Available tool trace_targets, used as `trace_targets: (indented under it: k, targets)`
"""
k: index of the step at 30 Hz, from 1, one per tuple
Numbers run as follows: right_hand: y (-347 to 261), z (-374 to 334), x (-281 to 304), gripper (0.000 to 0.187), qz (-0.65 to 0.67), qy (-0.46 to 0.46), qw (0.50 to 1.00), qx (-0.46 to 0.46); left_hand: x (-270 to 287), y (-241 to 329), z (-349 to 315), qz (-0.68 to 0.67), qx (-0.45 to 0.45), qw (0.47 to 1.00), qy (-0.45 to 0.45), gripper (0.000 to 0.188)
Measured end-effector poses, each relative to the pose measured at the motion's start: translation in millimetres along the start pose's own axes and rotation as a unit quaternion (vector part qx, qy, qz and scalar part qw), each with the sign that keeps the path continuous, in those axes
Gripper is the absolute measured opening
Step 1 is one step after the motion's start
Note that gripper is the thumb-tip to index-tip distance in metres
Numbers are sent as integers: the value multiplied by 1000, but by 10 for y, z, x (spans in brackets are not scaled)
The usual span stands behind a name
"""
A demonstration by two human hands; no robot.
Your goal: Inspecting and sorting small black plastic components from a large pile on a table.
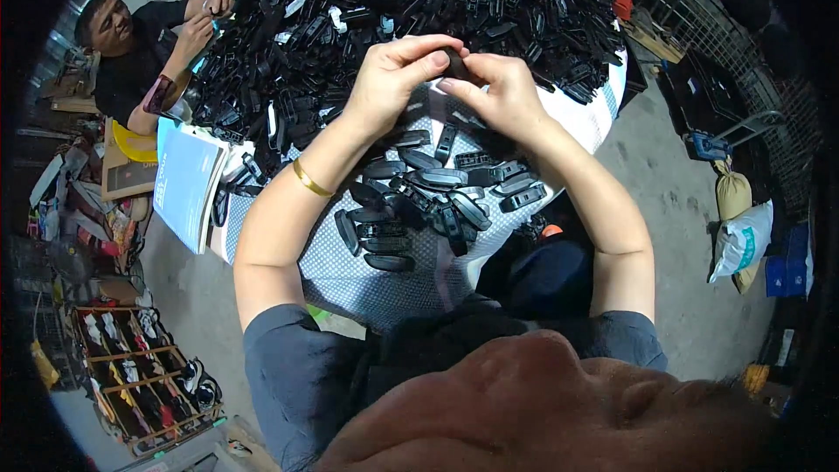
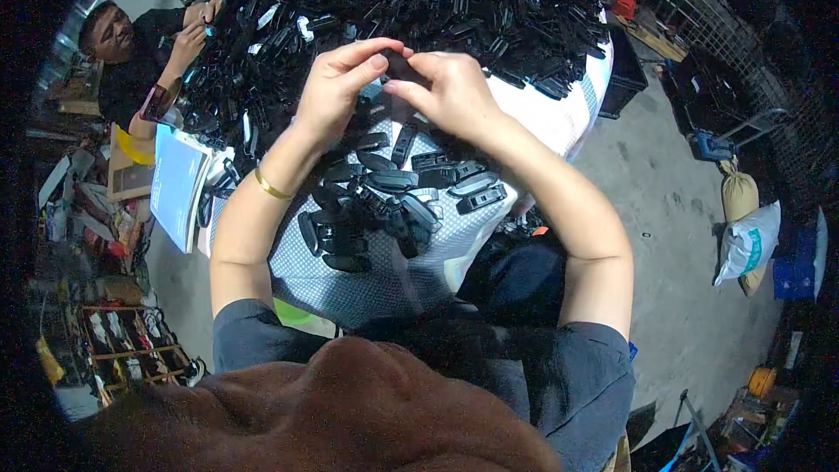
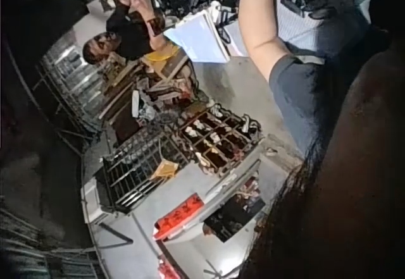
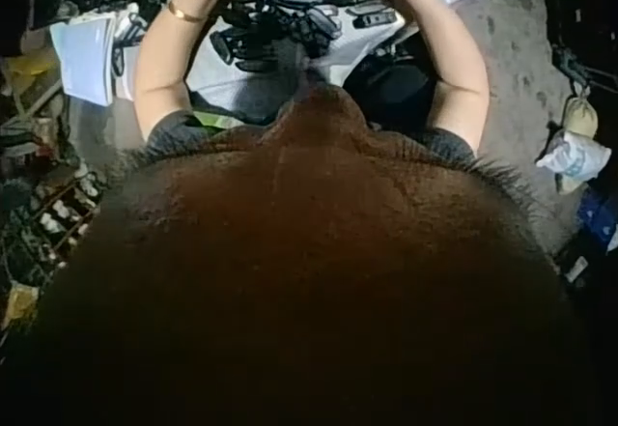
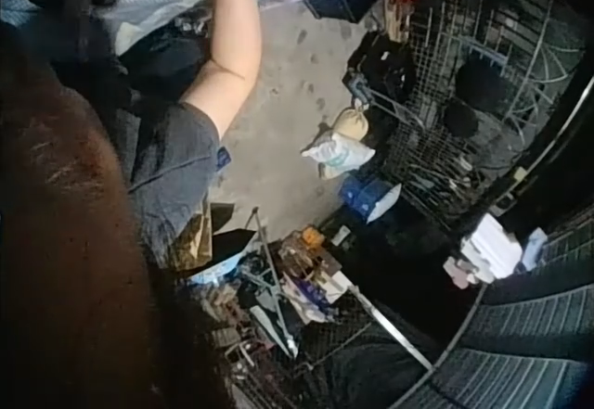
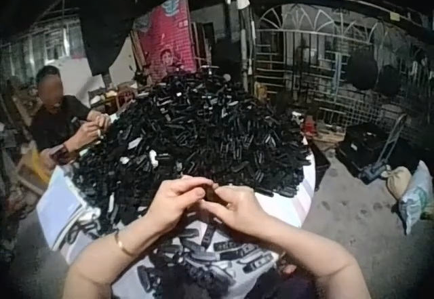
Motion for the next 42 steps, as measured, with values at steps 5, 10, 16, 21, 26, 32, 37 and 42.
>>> trace_targets:
  k: [5,10,16,21,26,32,37,42]
  targets:
    - [97,-14,375,37,-192,-125,960,161,-71,155,-40,151,72,976,-138,26]
    - [237,-50,205,28,-218,-213,952,10,-294,155,-193,244,53,932,-263,29]
    - [157,184,40,29,0,13,1000,-14,236,39,-6,191,165,968,17,28]
    - [-52,448,-214,33,56,50,997,34,445,43,36,34,154,981,109,26]
    - [4,510,-382,24,-15,-122,987,102,774,163,109,-36,66,981,178,21]
    - [-27,484,-815,30,-158,-145,960,182,737,128,76,-8,90,986,141,23]
    - [8,544,-634,32,-225,-185,948,129,640,-56,-162,52,123,986,104,27]
    - [197,595,-359,29,0,-76,997,16,610,-253,-400,-37,169,981,82,31]
Point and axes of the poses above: each hand's wrist, its own z-axis towards the middle knuckle, its own x-axis out of the back of the hand, y = z × x, the point moved 3 cm from there along z, towards the middle knuckle, and after that the axes turned 4 degrees about z, right-handed, at the moved point
